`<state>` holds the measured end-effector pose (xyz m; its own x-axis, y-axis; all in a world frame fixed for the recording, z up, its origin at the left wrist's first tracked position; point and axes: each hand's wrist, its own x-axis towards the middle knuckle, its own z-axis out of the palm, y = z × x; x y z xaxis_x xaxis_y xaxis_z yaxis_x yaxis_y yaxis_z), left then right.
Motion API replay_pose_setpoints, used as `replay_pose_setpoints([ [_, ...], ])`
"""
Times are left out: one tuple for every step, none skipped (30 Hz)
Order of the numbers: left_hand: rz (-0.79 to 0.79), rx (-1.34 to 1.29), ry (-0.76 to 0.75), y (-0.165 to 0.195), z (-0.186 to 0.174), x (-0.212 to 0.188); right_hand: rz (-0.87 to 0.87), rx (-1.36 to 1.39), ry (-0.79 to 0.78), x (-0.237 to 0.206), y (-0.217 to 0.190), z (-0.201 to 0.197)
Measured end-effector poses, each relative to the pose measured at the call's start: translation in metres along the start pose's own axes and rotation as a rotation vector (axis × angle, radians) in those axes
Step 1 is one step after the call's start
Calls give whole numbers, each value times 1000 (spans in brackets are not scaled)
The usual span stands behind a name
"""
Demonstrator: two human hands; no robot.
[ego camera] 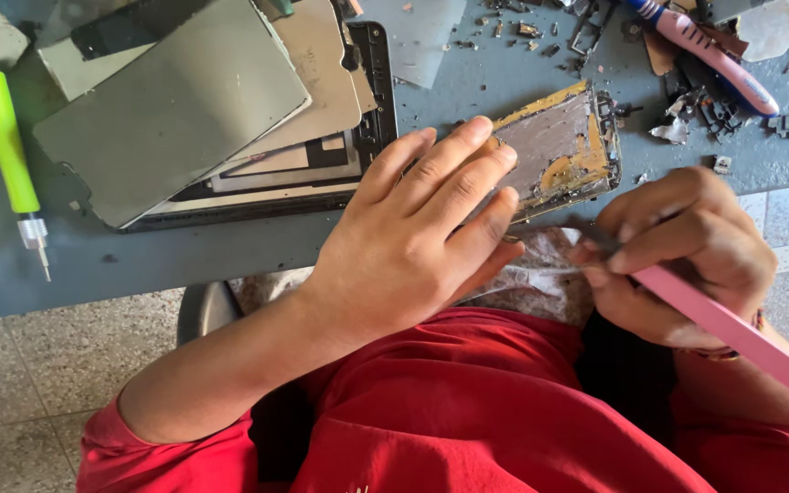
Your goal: The person holds a phone midframe on the workbench with their left hand and uses a pink utility knife to scrape old adhesive and residue off its surface, occasionally repositioning the frame and clearing debris with their fingers.
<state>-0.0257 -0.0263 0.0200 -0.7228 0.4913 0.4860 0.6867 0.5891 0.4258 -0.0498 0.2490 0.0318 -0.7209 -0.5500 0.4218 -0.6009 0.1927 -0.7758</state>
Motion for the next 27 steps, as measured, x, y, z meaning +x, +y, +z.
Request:
replay_pose_setpoints([
  [-4, 1, -8, 0, 1, 0, 27, -28, -10, 1, -2, 0],
  [-8, -1, -8, 0, 1, 0, 54, -55, -20, 2, -5, 1],
  [-13, -2, -8, 0, 1, -1, 50, -107, -15, 3, -7, 2],
  [-17, -3, -9, 0, 0, -2, 46, -159, -9, 3, -10, 4],
  [-16, -7, -7, 0, 0, -2, 43, -212, -3, 4, -11, 5],
  [-15, -10, -6, 0, -1, -2, 4, -208, -11, 5, -10, 6],
  [-14, -15, -5, 0, -1, -3, -34, -204, -19, 6, -9, 6],
  [-17, -15, -6, 1, -2, -3, -72, -200, -27, 7, -7, 7],
  [-19, -14, -6, 1, -2, -3, -112, -269, -30, 7, -5, 6],
  [-21, -11, -6, 1, -3, -4, -153, -337, -33, 7, -3, 5],
  [-23, -6, -8, 2, -4, -4, -195, -402, -35, 6, -1, 5],
  [-26, -1, -9, 2, -5, -5, -205, -419, -22, 5, 1, 4],
  [-27, 1, -9, 2, -6, -5, -214, -438, -11, 4, 2, 2],
  [-22, -29, -7, 2, -6, -6, -224, -460, 0, 3, 3, 0],
  [-17, -56, -5, 2, -8, -6, -213, -460, 18, 2, 4, -2],
  [-14, -83, -5, 2, -9, -7, -202, -458, 35, 1, 4, -3],
  [-1, -89, 6, 1, -11, -7, -190, -457, 51, 0, 4, -4],
  [11, -96, 18, 0, -12, -8, -177, -470, 49, 0, 3, -4],
  [23, -104, 30, 0, -12, -8, -164, -484, 46, 0, 2, -4],
  [28, -88, 22, 0, -12, -7, -153, -500, 45, 0, 2, -4],
  [33, -72, 14, 0, -12, -7, -143, -456, 51, 0, 2, -4],
  [37, -56, 3, 0, -12, -6, -132, -410, 57, 1, 2, -4],
  [33, -15, -8, 0, -10, -5, -117, -359, 62, 2, 2, -4],
  [31, 26, -20, 1, -8, -4, -141, -289, 62, 3, 2, -4],
  [28, 65, -29, 1, -6, -3, -162, -220, 60, 3, 3, -4],
  [25, 66, -39, 1, -5, -3, -182, -149, 57, 4, 5, -4],
  [23, 69, -51, 2, -4, -3, -175, -149, 39, 4, 5, -4],
])
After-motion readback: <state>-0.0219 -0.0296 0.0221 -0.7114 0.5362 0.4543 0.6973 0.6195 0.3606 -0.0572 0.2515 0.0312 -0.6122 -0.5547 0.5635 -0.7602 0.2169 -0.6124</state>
